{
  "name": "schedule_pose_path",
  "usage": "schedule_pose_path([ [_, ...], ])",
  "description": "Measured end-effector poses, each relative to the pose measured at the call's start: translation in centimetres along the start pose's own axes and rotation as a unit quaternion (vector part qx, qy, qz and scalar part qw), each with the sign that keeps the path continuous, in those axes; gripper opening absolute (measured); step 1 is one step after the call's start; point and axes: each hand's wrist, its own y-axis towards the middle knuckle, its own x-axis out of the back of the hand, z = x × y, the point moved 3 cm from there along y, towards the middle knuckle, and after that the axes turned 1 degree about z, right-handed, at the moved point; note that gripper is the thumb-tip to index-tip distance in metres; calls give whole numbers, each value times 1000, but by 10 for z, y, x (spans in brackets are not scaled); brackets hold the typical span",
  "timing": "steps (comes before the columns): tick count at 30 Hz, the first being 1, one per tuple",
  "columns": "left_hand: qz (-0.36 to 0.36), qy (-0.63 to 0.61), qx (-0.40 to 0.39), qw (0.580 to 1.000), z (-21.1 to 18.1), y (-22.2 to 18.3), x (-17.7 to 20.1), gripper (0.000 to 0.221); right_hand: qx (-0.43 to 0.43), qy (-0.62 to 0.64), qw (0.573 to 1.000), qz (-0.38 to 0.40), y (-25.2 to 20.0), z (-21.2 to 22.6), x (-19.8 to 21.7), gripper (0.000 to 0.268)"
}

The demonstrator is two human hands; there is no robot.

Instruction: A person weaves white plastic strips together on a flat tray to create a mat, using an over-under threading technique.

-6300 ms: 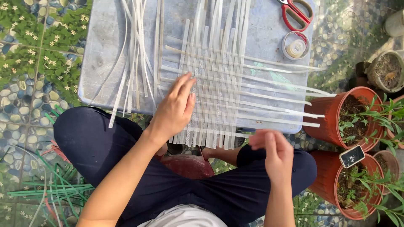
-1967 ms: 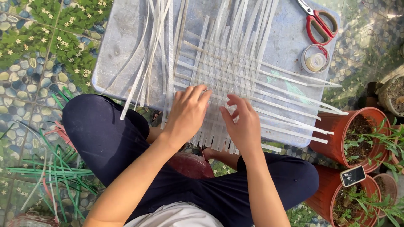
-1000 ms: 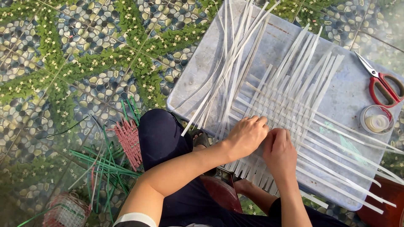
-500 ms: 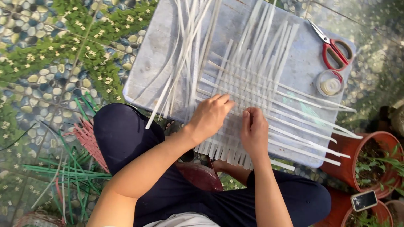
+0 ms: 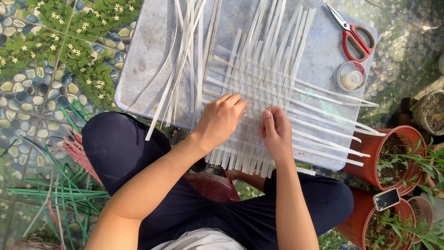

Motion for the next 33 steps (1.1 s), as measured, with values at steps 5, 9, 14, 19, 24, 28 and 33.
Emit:
schedule_pose_path([
  [5, 11, 17, 5, 1000, 3, 9, -20, 13, 6, 15, 1000, -7, 0, 2, -2, 25],
  [9, 0, 34, -9, 999, 13, 13, -46, 7, 14, 39, 999, -26, 0, 2, -3, 24],
  [14, 11, -16, 5, 1000, 16, 17, -40, 11, 21, 44, 998, -41, 1, 2, -6, 25],
  [19, 14, -95, 36, 995, 23, 18, -35, 14, 26, 48, 996, -68, 0, 6, -7, 23],
  [24, 5, -193, 79, 978, 30, 19, -31, 18, 31, 40, 994, -101, -1, 8, -7, 20],
  [28, -6, -186, 79, 979, 34, 22, -31, 17, 33, 35, 993, -104, -4, 8, -8, 18],
  [33, -18, -167, 71, 983, 35, 25, -30, 15, 45, 6, 993, -107, -4, 12, -9, 17],
])
